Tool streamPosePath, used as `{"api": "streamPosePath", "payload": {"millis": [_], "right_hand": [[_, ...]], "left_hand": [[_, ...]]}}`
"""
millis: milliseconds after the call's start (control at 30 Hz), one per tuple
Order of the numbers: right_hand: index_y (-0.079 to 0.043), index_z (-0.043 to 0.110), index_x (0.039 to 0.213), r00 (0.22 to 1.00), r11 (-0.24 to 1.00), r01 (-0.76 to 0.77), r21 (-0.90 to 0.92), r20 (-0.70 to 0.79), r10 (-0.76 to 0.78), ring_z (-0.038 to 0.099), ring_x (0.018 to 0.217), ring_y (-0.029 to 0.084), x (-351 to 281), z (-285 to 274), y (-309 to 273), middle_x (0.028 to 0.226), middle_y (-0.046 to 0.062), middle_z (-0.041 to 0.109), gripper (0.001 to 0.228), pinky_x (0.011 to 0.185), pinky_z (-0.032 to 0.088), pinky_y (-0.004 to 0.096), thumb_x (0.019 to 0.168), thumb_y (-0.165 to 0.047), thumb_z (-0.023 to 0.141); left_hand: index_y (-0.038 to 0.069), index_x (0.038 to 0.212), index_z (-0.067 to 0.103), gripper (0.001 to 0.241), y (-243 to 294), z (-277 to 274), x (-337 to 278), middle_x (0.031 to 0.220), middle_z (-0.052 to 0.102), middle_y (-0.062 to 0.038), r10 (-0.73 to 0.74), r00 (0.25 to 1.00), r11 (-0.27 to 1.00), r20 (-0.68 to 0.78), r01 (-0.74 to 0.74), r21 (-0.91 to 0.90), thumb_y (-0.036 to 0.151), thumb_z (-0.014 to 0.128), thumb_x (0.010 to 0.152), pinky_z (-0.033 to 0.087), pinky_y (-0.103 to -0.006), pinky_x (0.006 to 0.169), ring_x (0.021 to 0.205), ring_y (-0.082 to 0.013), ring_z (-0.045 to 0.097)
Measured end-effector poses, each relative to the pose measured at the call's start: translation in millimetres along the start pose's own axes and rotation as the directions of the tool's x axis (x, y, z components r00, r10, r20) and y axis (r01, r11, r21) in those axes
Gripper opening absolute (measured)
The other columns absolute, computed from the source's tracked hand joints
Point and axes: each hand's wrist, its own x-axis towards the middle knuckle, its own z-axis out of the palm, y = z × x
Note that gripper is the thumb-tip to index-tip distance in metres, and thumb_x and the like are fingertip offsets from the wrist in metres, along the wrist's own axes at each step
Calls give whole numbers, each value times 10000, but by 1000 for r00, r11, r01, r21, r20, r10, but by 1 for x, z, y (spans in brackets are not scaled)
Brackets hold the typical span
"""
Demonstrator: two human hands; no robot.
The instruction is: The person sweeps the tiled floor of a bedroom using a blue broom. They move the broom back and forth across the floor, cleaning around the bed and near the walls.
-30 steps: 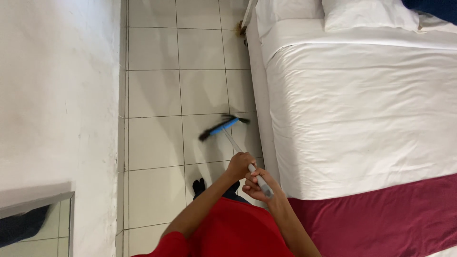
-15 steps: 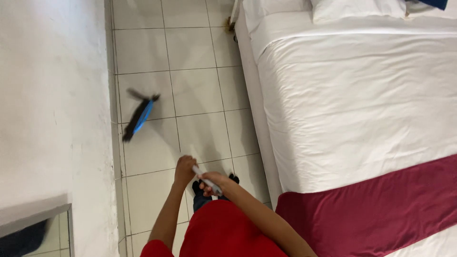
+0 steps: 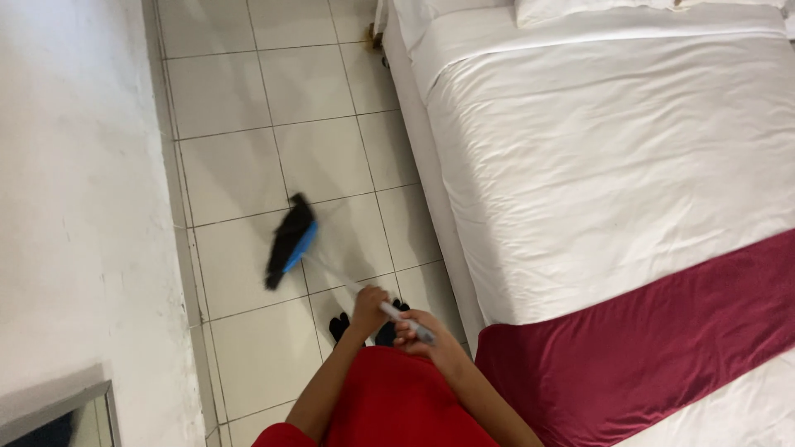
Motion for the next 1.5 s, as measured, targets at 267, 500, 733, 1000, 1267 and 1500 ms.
{"api": "streamPosePath", "payload": {"millis": [267,500,733,1000,1267,1500], "right_hand": [[-121,468,817,976,932,195,305,37,-216,388,456,107,-80,-11,-27,633,-55,449,125,686,386,371,867,-150,580],[-116,486,814,892,855,291,430,202,-405,411,414,137,-172,28,-21,655,-26,470,115,674,385,364,881,-99,578],[-72,531,1003,910,660,395,639,-175,-375,285,321,83,-102,19,-15,483,-14,459,180,471,312,270,840,2,553],[-121,425,692,931,722,337,604,-98,-352,290,370,111,-119,-24,36,495,-10,434,180,603,369,301,795,-45,552],[-23,480,1076,951,610,215,763,-22,-308,339,382,89,-238,33,21,585,-34,464,196,588,347,260,883,6,506],[80,533,1213,883,712,302,635,96,-460,313,363,68,-241,59,16,570,-56,447,371,609,350,261,860,-26,487]], "left_hand": [[159,692,560,165,90,29,83,731,585,-48,89,962,991,257,-59,-122,126,697,778,477,-408,826,797,-270,606],[155,721,629,268,152,-3,131,722,628,-48,288,878,957,382,-276,-86,284,854,653,512,-416,806,817,-270,649],[115,584,513,309,68,76,123,601,522,-44,361,862,932,356,-350,-98,118,725,810,448,-409,702,643,-267,521],[161,565,366,257,101,83,38,546,484,-35,379,789,918,484,-252,-307,131,616,616,368,-442,590,605,-266,506],[166,595,384,403,205,-3,87,522,432,7,183,707,983,683,-132,-127,204,758,739,264,-394,490,531,-163,410],[203,658,576,204,210,-39,128,614,587,54,319,812,947,489,-293,-131,179,776,688,419,-365,761,646,-179,587]]}}
